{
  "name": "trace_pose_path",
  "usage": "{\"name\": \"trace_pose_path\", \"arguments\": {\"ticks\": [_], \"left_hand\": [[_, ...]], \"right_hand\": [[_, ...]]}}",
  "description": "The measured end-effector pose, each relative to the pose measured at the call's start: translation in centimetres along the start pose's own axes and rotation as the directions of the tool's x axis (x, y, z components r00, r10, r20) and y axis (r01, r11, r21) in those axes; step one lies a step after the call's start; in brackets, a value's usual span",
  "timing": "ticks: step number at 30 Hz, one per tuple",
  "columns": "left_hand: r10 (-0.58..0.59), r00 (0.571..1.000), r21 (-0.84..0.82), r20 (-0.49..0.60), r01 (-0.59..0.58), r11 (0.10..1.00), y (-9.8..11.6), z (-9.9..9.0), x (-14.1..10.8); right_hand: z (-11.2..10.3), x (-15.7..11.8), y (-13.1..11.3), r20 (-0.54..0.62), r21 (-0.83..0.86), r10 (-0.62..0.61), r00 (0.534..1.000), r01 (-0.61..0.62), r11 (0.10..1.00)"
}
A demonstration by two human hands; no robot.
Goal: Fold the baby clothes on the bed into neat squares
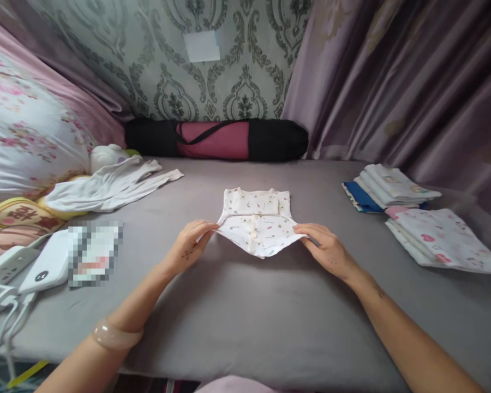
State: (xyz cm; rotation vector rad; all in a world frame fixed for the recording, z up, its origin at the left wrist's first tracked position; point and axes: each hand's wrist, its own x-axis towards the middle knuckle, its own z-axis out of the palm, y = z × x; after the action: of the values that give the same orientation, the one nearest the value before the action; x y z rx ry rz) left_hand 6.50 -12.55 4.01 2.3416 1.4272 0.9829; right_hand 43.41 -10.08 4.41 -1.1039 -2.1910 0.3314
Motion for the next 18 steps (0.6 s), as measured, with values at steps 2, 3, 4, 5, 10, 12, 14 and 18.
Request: {"name": "trace_pose_path", "arguments": {"ticks": [2,3,4,5,10,12,14,18], "left_hand": [[-0.035,0.999,0.001,-0.039,0.035,0.999,0.1,0.0,0.9],[-0.045,0.997,-0.001,-0.061,0.045,0.999,0.1,0.0,1.3],[-0.053,0.995,-0.004,-0.085,0.053,0.999,0.1,0.1,1.8],[-0.061,0.992,-0.008,-0.111,0.061,0.998,0.1,0.2,2.2],[-0.099,0.968,0.002,-0.232,0.102,0.995,-0.4,1.1,4.9],[-0.1,0.958,0.024,-0.268,0.11,0.994,-0.7,1.5,6.4],[-0.084,0.952,0.047,-0.295,0.102,0.994,-1.5,2.0,8.0],[-0.085,0.947,0.047,-0.31,0.105,0.993,-4.4,3.9,11.3]], "right_hand": [[0.0,0.9,0.0,-0.039,-0.033,0.005,0.999,-0.007,0.999],[-0.1,1.3,0.1,-0.061,-0.051,0.006,0.998,-0.009,0.999],[0.0,1.8,0.1,-0.081,-0.068,0.008,0.997,-0.013,0.998],[0.0,2.3,0.2,-0.102,-0.083,0.011,0.995,-0.02,0.996],[0.4,4.6,1.4,-0.205,-0.139,0.03,0.978,-0.059,0.988],[0.8,5.8,2.2,-0.238,-0.158,0.036,0.971,-0.076,0.984],[1.3,7.1,3.1,-0.264,-0.176,0.051,0.963,-0.1,0.979],[2.6,9.9,5.3,-0.281,-0.189,0.139,0.95,-0.196,0.962]]}}
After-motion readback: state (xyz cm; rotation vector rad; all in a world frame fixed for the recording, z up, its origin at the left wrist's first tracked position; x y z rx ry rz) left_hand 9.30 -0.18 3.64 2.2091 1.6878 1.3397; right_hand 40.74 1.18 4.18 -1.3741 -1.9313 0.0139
